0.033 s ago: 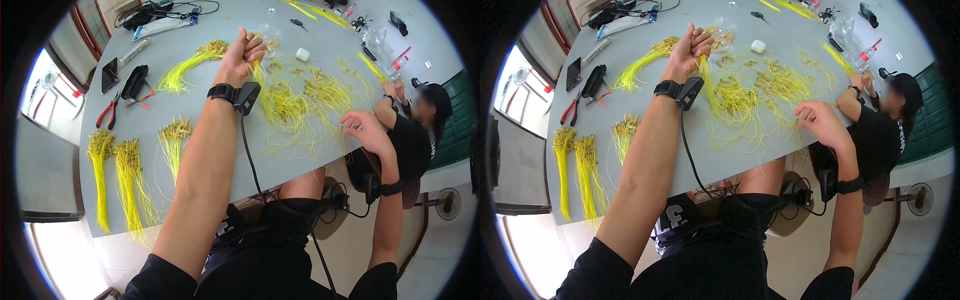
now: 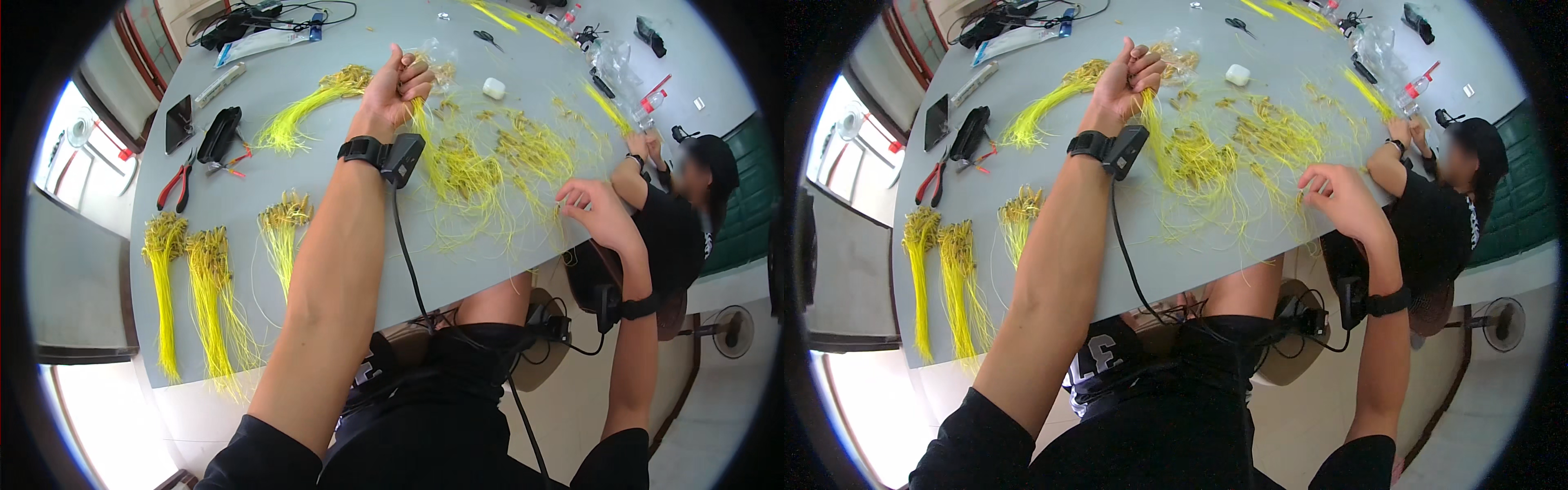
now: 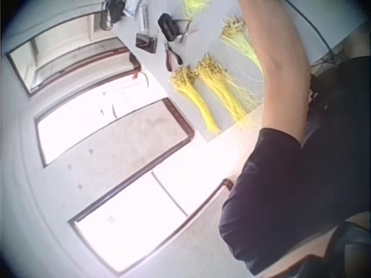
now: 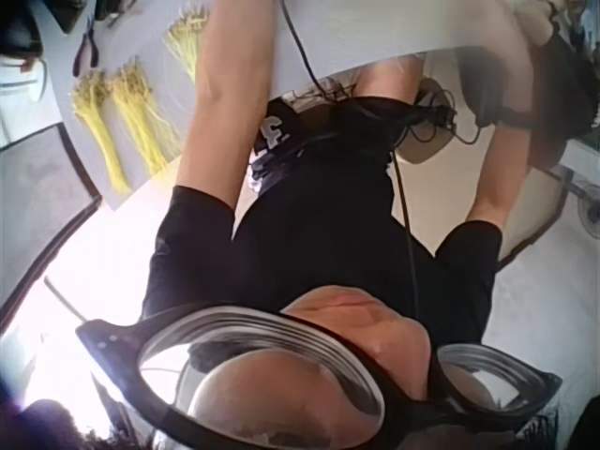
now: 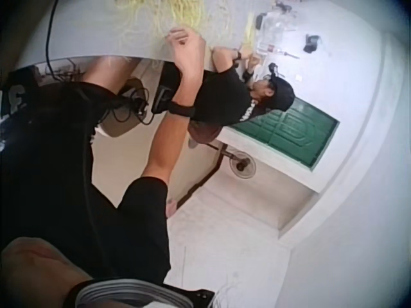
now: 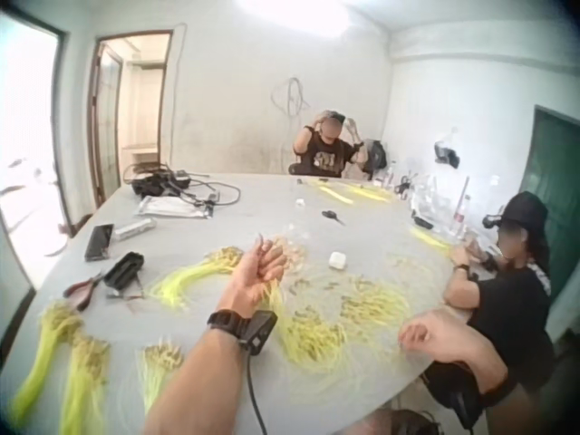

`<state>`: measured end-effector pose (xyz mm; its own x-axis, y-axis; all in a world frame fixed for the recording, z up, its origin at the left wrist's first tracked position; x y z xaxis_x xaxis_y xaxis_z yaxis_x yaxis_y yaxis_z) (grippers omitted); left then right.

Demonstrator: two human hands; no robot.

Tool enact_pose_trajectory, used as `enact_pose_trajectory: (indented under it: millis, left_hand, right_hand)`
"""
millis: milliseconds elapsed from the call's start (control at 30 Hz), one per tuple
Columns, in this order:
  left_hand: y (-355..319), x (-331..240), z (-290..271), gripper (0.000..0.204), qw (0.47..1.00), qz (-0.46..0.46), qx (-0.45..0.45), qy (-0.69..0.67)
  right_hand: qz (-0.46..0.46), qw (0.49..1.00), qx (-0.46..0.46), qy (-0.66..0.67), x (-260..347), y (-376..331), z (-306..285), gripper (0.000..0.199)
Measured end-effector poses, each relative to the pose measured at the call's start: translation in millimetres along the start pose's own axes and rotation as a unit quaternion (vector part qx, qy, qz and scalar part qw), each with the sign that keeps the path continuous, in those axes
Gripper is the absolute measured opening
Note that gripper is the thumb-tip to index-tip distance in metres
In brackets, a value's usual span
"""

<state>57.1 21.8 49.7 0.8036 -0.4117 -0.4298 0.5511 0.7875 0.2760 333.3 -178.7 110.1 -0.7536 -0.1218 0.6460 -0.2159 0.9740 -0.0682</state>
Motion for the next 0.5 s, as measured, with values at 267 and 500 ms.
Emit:
enact_pose_trajectory:
  millis: [267,500]
  left_hand:
    - [0.8,2.1,8.2,0.046,0.999,-0.011,0.053,-0.004]
    - [0.5,2.6,5.3,0.042,0.999,-0.016,0.049,-0.005]
  right_hand:
    - [0.008,0.999,-0.041,0.016,-16.6,5.1,5.5,0.015]
    - [-0.005,0.992,-0.023,0.127,-6.5,13.8,-1.3,0.011]
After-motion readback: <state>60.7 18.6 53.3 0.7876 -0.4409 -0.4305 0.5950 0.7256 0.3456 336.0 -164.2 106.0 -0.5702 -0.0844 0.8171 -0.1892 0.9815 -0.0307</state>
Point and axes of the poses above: each hand's wrist, its own y-axis towards the middle knuckle, its own z-axis out of the palm, x = y × z, the point moved 6 cm from there along y, towards the middle knuckle, and after that the axes turned 13 degrees about y, right-handed, at the moved point
